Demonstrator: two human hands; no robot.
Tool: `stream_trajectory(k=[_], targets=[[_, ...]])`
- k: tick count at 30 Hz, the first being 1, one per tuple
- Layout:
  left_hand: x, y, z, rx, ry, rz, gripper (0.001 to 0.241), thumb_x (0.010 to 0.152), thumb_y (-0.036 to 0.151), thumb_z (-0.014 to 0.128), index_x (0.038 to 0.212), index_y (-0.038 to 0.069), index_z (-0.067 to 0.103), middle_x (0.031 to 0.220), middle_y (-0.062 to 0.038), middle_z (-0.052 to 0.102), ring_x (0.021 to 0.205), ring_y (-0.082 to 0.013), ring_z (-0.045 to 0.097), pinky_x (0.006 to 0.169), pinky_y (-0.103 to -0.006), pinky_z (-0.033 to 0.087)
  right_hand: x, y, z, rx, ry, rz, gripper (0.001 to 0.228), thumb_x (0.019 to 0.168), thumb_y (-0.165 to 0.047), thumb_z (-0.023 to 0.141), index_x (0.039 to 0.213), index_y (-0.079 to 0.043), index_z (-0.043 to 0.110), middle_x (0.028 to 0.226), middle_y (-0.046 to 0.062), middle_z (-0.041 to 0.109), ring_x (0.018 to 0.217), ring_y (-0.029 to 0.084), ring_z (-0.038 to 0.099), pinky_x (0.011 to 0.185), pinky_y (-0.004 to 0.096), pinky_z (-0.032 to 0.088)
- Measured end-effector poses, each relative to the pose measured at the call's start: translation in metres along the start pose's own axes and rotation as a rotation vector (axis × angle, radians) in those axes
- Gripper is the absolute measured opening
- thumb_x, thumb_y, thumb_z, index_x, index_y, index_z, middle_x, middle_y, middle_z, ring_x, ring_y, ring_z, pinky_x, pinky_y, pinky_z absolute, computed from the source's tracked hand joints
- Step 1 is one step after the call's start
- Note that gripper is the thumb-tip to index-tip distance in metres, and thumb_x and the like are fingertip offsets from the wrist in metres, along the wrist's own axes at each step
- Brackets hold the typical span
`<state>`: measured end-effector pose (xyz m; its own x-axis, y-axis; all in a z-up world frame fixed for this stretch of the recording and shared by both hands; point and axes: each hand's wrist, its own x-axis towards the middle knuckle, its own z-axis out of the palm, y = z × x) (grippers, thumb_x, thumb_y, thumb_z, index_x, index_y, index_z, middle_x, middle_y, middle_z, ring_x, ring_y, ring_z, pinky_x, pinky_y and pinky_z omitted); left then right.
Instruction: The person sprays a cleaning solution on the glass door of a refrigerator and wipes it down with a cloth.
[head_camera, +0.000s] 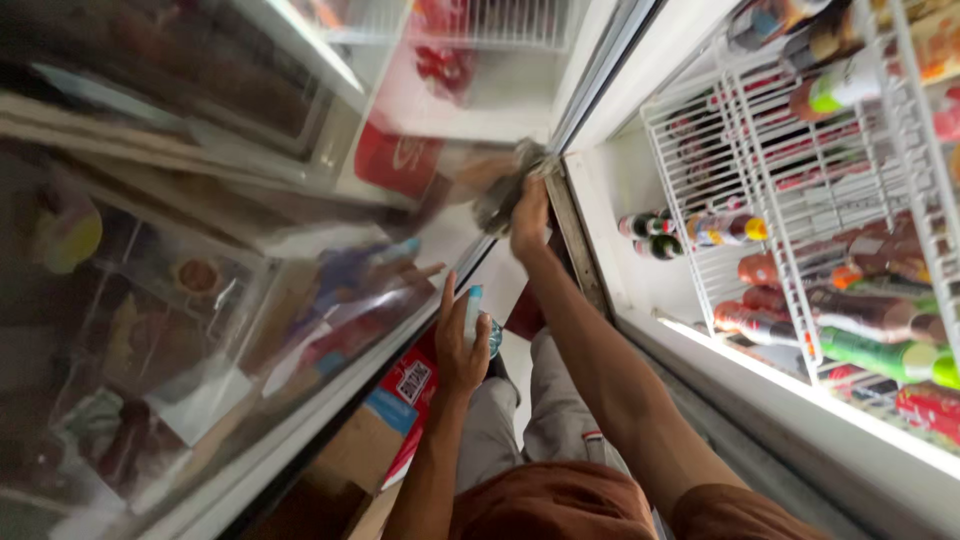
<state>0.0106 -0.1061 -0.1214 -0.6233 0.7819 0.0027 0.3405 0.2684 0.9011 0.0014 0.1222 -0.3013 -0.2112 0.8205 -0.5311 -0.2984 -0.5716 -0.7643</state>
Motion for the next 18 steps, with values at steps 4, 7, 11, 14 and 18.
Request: stream_trajectory(k=[4,7,11,14,18], targets=[[-0.041,-0.004,-0.027,0.043,0.08,0.116,0.057,0.112,0.046,0.043,0.13,-0.005,0.061,0.156,-0.035,0.043,0.142,-0.046,0.051,0.113,-0.0479,0.046,-0.098,0.061,0.0,-0.18,-0.166,0.027,0.042,0.105,-0.037,0.046,0.123,-0.004,0.064,0.111,0.008,0.069,0.1,0.017,0.062,0.092,0.032,0.049],[-0.074,-0.007,-0.056,0.07,0.06,0.19,0.058,0.112,0.045,0.045,0.134,-0.006,0.06,0.154,-0.034,0.048,0.144,-0.0469,0.049,0.116,-0.0485,0.043,-0.165,0.077,0.003,-0.473,-0.144,0.091,0.044,0.108,-0.036,0.047,0.109,0.003,0.067,0.09,0.014,0.062,0.08,0.021,0.055,0.073,0.04,0.047],[-0.12,-0.008,-0.098,-0.003,0.113,0.143,0.06,0.106,0.048,0.05,0.13,-0.005,0.063,0.135,-0.025,0.06,0.126,-0.0366,0.06,0.108,-0.0435,0.048,-0.241,0.076,0.005,-0.615,-0.311,-0.033,0.034,0.103,-0.031,0.059,0.105,0.002,0.068,0.08,0.006,0.067,0.074,0.012,0.058,0.067,0.033,0.048],[-0.126,-0.001,-0.133,0.043,0.227,0.205,0.055,0.104,0.046,0.054,0.123,-0.004,0.07,0.123,-0.02,0.061,0.119,-0.0321,0.059,0.106,-0.0419,0.047,-0.283,0.051,0.005,-0.68,-0.445,-0.182,0.031,0.106,-0.024,0.064,0.095,0.005,0.067,0.072,0.007,0.058,0.069,0.011,0.048,0.06,0.033,0.044],[-0.117,0.037,-0.169,-0.017,0.277,0.418,0.045,0.111,0.039,0.055,0.12,-0.003,0.07,0.142,-0.031,0.042,0.135,-0.038,0.043,0.114,-0.042,0.04,-0.333,-0.01,0.009,-0.569,-0.551,-0.219,0.018,0.1,-0.018,0.06,0.101,-0.001,0.067,0.074,-0.002,0.062,0.067,0.005,0.054,0.06,0.026,0.048]])
